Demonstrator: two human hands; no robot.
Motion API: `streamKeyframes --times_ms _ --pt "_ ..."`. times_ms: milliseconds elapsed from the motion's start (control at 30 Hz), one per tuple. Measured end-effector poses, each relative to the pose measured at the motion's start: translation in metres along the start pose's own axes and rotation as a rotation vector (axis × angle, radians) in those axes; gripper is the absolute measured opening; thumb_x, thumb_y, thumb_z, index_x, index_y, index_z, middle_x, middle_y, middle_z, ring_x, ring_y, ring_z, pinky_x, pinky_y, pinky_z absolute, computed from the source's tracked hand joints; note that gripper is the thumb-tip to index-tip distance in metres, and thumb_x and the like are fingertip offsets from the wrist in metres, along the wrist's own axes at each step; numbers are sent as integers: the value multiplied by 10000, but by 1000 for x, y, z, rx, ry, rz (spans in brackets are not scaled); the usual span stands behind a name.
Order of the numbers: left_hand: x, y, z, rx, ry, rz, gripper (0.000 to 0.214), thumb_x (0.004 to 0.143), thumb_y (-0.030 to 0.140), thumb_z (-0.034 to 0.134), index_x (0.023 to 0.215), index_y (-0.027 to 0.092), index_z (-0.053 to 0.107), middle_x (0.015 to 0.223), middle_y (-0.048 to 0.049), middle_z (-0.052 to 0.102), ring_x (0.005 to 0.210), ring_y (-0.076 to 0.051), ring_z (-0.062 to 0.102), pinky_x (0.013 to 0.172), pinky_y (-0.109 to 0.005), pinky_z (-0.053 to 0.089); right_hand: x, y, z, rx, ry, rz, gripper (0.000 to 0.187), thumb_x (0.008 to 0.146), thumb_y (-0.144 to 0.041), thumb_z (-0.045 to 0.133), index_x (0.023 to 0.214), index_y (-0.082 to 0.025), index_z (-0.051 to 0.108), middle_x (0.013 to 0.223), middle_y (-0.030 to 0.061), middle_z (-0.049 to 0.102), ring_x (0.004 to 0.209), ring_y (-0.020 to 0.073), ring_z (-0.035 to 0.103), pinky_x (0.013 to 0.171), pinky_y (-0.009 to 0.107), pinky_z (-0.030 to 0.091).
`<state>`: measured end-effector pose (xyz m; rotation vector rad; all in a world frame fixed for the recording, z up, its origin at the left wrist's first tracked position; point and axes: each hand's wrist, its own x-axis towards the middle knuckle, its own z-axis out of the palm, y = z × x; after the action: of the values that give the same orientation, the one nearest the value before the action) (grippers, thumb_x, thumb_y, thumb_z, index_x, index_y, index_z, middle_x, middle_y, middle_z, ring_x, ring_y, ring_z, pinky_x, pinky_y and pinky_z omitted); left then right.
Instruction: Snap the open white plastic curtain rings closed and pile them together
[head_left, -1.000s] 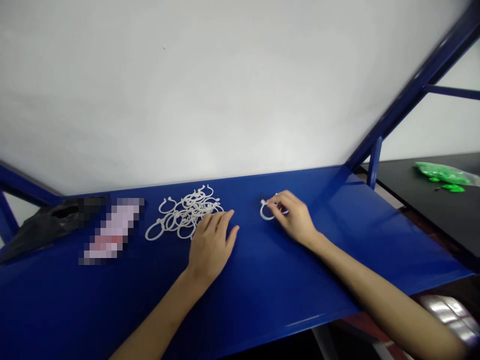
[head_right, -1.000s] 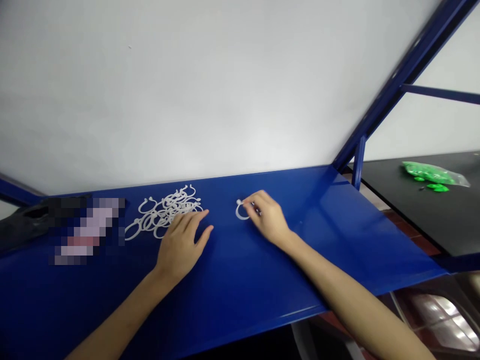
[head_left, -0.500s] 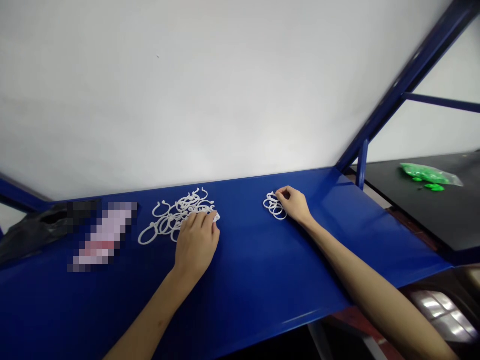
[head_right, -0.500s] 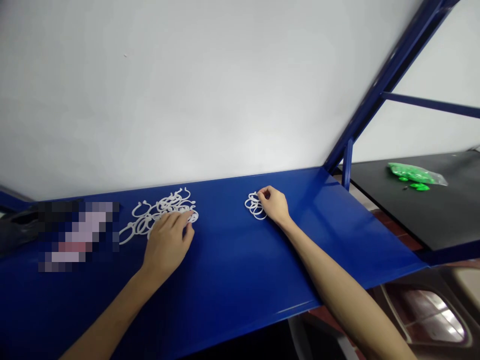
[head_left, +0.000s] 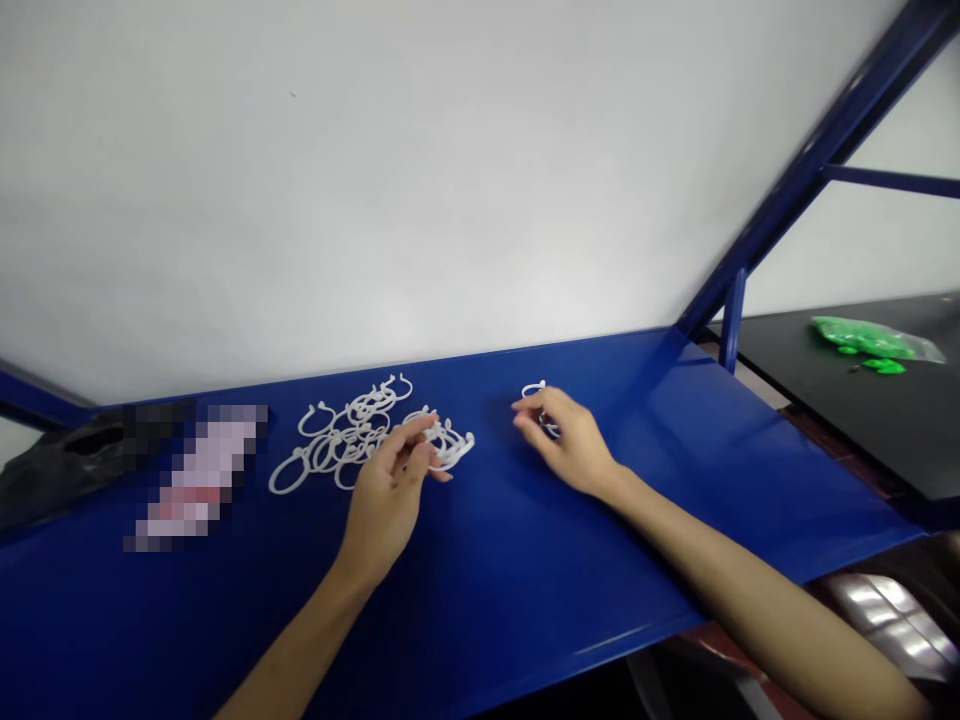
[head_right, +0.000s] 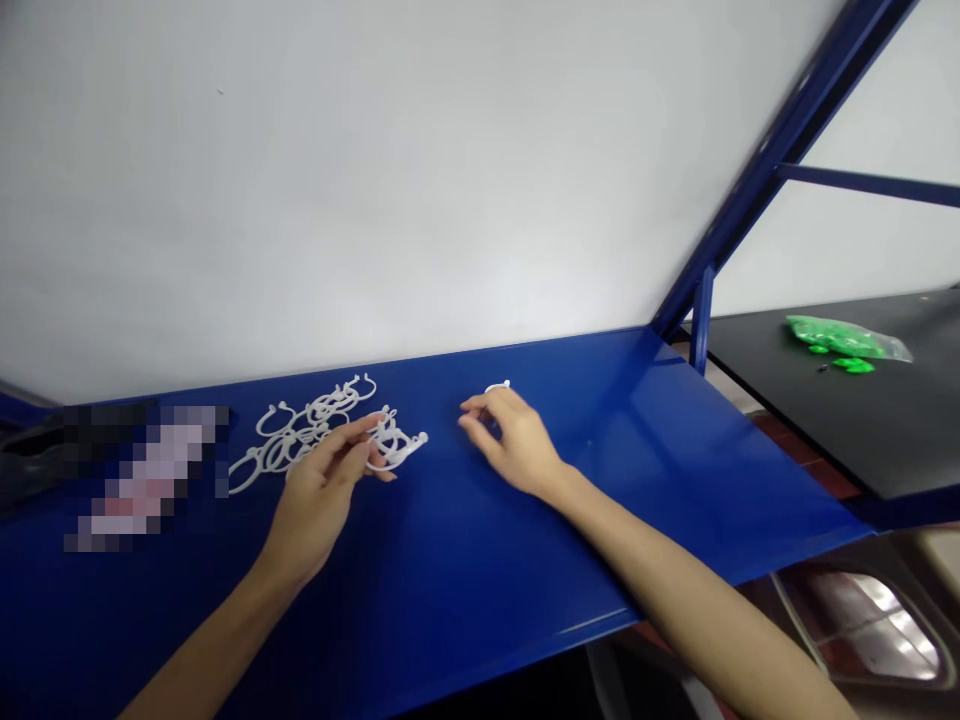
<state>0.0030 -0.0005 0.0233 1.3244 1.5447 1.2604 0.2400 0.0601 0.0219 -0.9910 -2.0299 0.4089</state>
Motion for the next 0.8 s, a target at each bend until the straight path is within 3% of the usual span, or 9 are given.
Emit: streamKeyframes --times_ms 133,233,500,667,800 --pt "-4 -3 8 -131 -105 -93 396 899 416 570 1225 202 642 777 10 657 685 -160 703 764 -352 596 -13 -26 10 115 -231 -68 221 983 -326 597 1166 -205 612 1001 66 682 894 190 655 822 352 551" --pt "-5 -5 8 -171 -151 -110 366 903 378 568 1223 216 640 782 13 662 696 -152 700 790 -350 589 -18 -28 13 136 -305 -67 252 978 -309 603 1208 -209 594 1054 76 655 862 175 655 797 337 560" --pt "-4 -3 6 -71 -185 -94 393 898 438 582 1219 220 644 771 12 675 702 -174 724 787 -353 585 -21 -21 21 274 -316 24 45 965 -239 594 995 -206 601 852 17 656 722 139 638 669 265 546" --pt "0 -1 6 185 -105 25 336 894 412 569 1127 213 706 755 -5 698 564 -143 653 591 -282 540 -22 -25 20 384 -231 45 207 971 -216 552 1177 -212 560 900 24 679 749 137 663 702 279 573" --pt "1 -3 7 337 -49 190 279 909 370 549 1072 232 728 877 -29 737 686 -159 666 627 -282 530 -24 -24 21 418 -223 74 335 967 -191 544 1298 -240 532 993 38 677 800 143 695 733 296 596"
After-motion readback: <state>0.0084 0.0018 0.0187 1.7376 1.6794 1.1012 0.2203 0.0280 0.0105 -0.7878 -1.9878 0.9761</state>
